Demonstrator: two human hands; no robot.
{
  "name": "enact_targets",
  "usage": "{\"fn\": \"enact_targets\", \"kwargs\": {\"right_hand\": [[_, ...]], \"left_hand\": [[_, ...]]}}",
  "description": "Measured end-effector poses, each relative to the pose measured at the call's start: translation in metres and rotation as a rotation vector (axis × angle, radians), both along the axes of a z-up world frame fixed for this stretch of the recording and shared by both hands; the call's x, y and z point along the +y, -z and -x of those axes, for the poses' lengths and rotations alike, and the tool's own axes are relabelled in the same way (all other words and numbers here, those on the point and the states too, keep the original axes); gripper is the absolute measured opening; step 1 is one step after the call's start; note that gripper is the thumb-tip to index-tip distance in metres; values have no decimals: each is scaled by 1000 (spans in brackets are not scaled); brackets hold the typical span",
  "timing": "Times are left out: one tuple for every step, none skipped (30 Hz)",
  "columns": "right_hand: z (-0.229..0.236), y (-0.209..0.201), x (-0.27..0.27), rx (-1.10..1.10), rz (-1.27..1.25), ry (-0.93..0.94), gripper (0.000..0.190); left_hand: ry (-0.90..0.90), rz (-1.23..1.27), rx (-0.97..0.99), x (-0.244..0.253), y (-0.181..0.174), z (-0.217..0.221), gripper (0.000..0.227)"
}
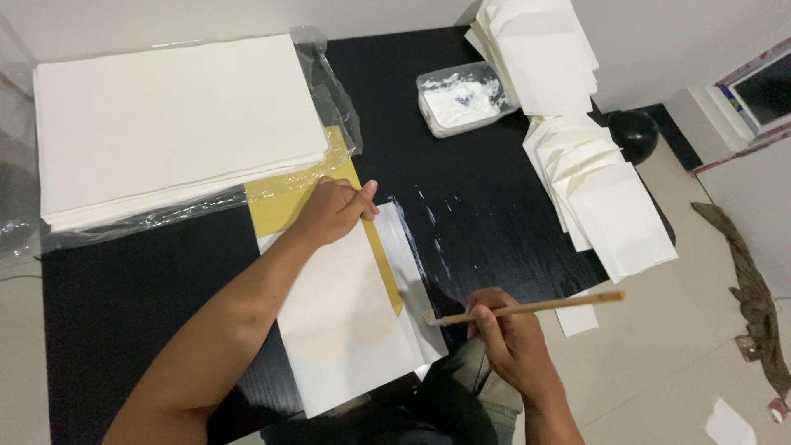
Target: The person folds paper and applies adhesive using a brush to construct paper bags.
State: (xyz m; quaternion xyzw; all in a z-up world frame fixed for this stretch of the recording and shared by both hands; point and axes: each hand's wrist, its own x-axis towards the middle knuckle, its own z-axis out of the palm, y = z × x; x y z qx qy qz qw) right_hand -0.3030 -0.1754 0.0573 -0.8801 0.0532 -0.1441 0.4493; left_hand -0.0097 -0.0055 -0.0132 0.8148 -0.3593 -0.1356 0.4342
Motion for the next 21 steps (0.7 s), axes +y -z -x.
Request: {"fn": "enact_targets", "kwargs": {"right_hand": [[2,-1,0,2,0,4,25],[3,-2,-1,2,26,-11,30],[4,-3,-2,1,52,-26,36],[6,-3,-4,2,52,-25,36],[8,-4,-6,-4,31,-25,31],[9,-4,-8,-14,10,-25,27],[6,-6,-8,-16,10,-24,27],[5,-8,-8,-137,-69,-48,24],[4,-10,-7,-257,-149,-72,21],[3,-8,-7,-259,-148,-72,21],[2,-6,-7,-263,-201,-75,19],[1,-4,-7,-266,-255,-79,19],[0,-4,-6,-266,-255,-79,19],[-1,-5,-5,-202,-235,-81,20],[-3,-5,-5,-137,-215,-83,22],[-1,-4,-4,-136,-215,-80,22],[0,-2,-4,-75,-189,-98,25],[-1,0,-5,-15,-157,-121,28],[-1,-1,-7,-15,-153,-123,28],[1,-1,-7,-18,-156,-132,26],[3,-2,-8,-21,-158,-141,25]], "left_hand": [[4,0,2,0,-1,2,71],[-1,-7,7,0,-2,2,71],[-5,-13,11,1,-3,3,70],[-4,-13,12,0,-3,3,70],[-3,-16,-1,0,-2,4,70],[-2,-18,-16,0,-2,4,70],[-1,-18,-19,0,-3,3,70],[-6,-15,-13,0,-3,3,70],[-12,-13,-8,0,-3,4,70],[-12,-12,-9,1,-2,2,70],[-13,9,-8,1,-1,0,68],[-14,29,-4,2,1,-1,67],[-14,29,-4,3,-1,0,67],[-12,22,18,4,-3,-1,65],[-9,14,40,4,-5,-1,64],[-6,14,42,4,-4,-1,64],[-1,9,28,4,-2,-2,65],[0,8,12,4,-1,-4,66],[-1,12,11,3,-2,-5,66],[4,18,6,4,0,-5,66],[10,24,0,4,0,-5,66]]}}
